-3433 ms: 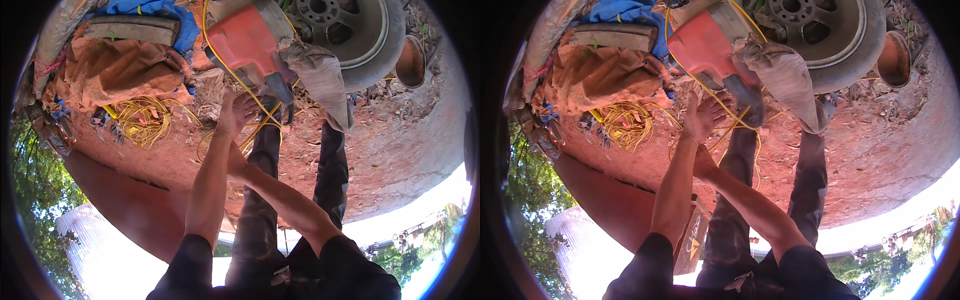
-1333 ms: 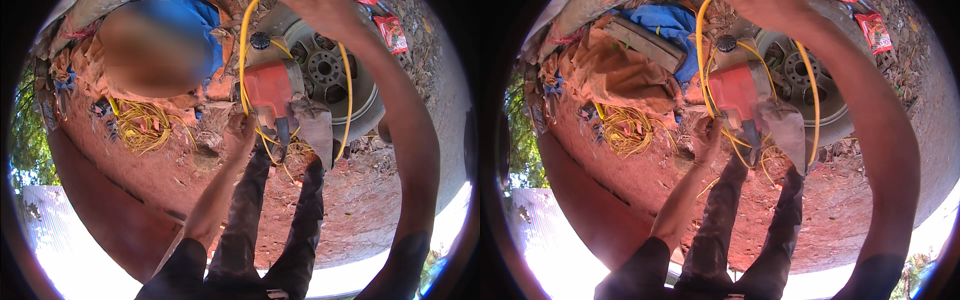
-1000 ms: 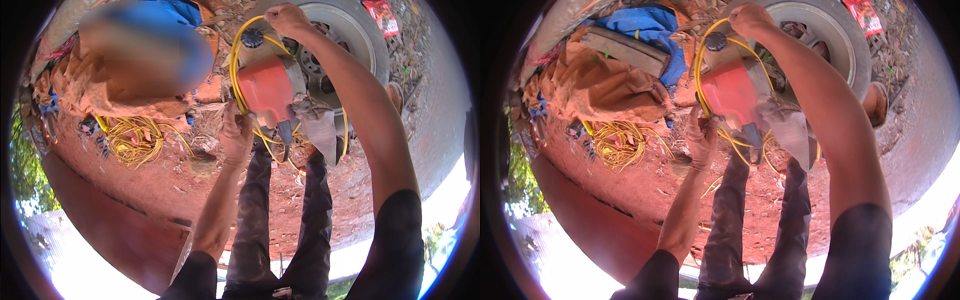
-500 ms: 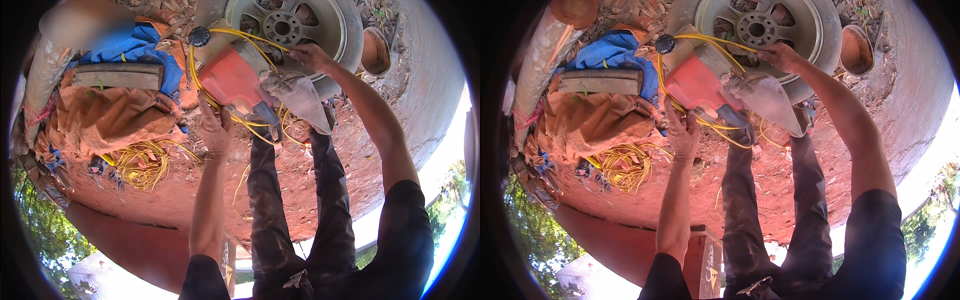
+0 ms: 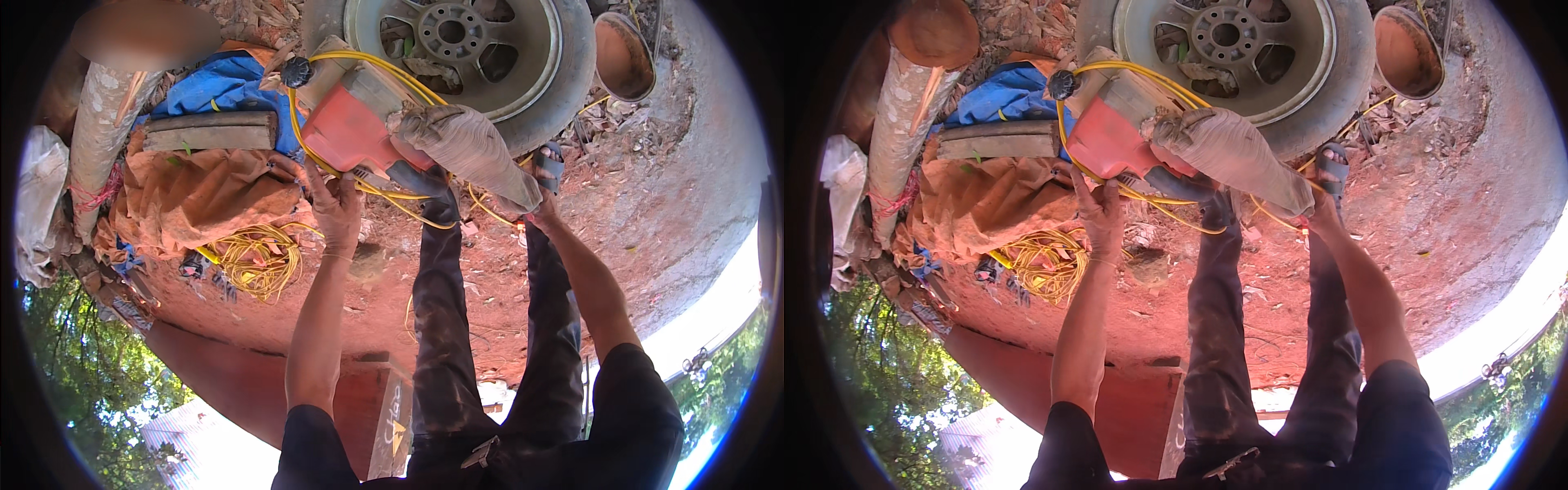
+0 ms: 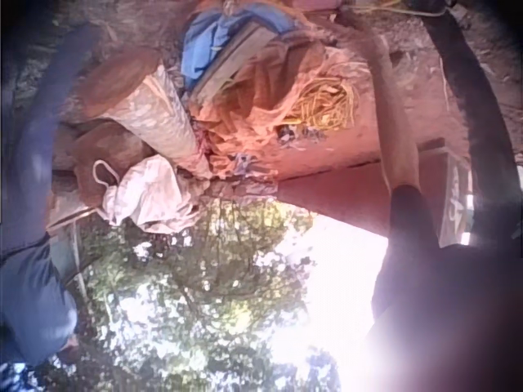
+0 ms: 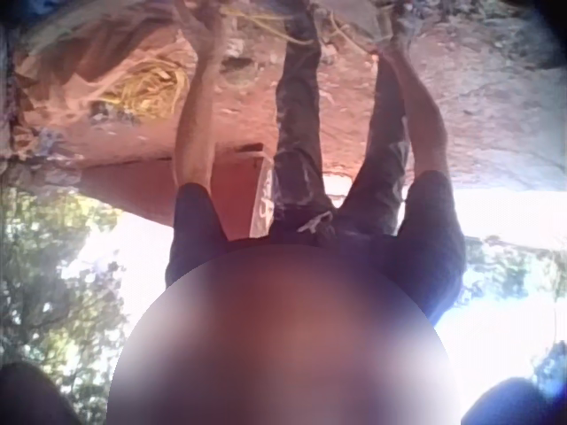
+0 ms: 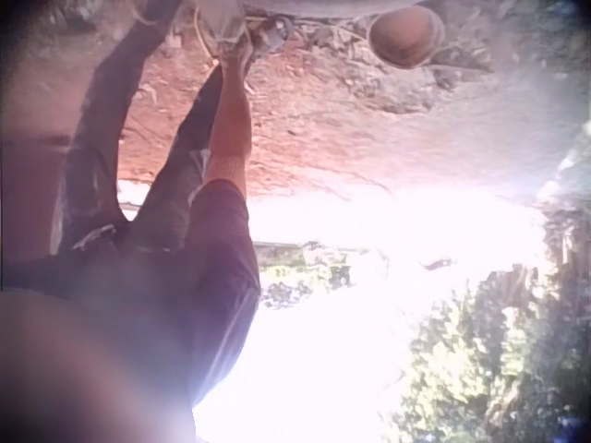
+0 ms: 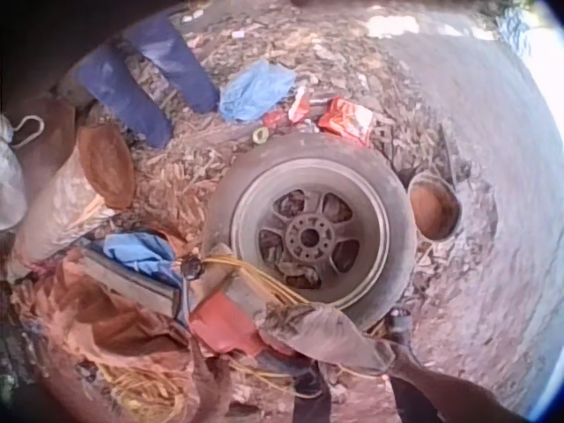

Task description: The person untangles and coils a yellow cable, then ties it with a red string. They later coil a brown cable and hang it on a metal stand. The person walks to a nearby structure and hands the yellow cable to another person.

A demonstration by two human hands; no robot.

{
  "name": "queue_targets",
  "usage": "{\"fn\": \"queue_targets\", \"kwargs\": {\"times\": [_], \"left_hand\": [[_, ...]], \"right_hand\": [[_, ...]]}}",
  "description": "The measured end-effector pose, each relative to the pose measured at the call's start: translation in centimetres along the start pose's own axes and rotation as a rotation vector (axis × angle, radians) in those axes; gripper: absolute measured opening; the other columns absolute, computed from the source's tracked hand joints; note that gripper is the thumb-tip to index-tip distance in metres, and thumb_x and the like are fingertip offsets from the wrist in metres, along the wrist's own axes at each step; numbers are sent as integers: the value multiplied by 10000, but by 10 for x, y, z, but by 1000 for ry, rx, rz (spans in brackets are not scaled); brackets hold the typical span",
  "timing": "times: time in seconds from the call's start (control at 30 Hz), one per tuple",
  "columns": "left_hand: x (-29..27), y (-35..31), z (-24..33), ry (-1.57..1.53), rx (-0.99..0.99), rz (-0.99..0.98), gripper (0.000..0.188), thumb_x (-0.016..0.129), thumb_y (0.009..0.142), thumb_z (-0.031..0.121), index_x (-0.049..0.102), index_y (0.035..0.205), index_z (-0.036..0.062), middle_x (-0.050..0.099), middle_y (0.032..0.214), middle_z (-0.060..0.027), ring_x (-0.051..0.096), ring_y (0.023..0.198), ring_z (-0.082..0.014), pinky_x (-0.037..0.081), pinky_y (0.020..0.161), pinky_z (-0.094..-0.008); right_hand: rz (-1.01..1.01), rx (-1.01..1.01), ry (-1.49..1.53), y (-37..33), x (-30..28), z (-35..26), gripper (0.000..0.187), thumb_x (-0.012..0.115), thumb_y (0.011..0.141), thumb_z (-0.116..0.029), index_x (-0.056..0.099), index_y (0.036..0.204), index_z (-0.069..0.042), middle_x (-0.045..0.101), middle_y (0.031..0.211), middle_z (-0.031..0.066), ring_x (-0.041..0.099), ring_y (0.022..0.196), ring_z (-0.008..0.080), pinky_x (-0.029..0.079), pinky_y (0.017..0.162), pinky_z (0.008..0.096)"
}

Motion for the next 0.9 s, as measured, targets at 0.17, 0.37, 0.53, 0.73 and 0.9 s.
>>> {"fn": "queue_targets", "kwargs": {"times": [0.17, 0.37, 0.53, 0.73, 0.9], "left_hand": [[12, -4, 22, 68, 108, 13, 844, 604, 1002, 232, 25, 1587, 46, 692, 941, -115, 653, 759, -135, 565, 689, -287], [-21, -1, 0, -226, -173, -248, 847, 629, 979, 372, 119, 1598, 97, 698, 985, -91, 646, 798, -130, 509, 676, -254], [-41, -10, -29, -400, -468, -249, 445, 499, 1016, 101, 478, 1458, 144, 691, 1116, -113, 686, 857, -155, 579, 811, -314], [10, -58, 19, 157, 190, -464, 532, 534, 799, -48, 588, 1311, 84, 618, 1220, -159, 633, 1027, -302, 558, 918, -395], [7, -73, 46, 485, 578, -264, 541, 706, 771, 226, 609, 1297, 139, 461, 1448, -174, 463, 1320, -405, 412, 1050, -567]], "right_hand": [[-304, 469, -86, -5, 153, 31, 318, 478, 1008, -297, 637, 1205, -107, 666, 852, 35, 643, 621, 155, 521, 528, 354], [-110, -17, -234, 10, 255, -178, 315, 538, 913, -226, 550, 1098, 29, 628, 844, 224, 651, 800, 379, 531, 717, 483], [-256, 246, 7, 24, 206, -266, 337, 522, 875, -231, 558, 1048, 55, 647, 906, 313, 651, 911, 477, 493, 837, 545], [-454, 160, 66, -4, 146, -271, 266, 531, 890, -225, 590, 895, 34, 646, 770, 224, 682, 769, 358, 523, 734, 463], [-529, 345, 400, -28, 137, -276, 257, 443, 971, -197, 579, 918, 15, 596, 640, 127, 652, 569, 207, 512, 539, 378]]}}
Point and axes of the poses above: each hand's wrist, its own y-axis towards the middle knuckle, its own x-axis out of the palm, z = x × y, the point moved 7 cm from there along y, towards the middle knuckle
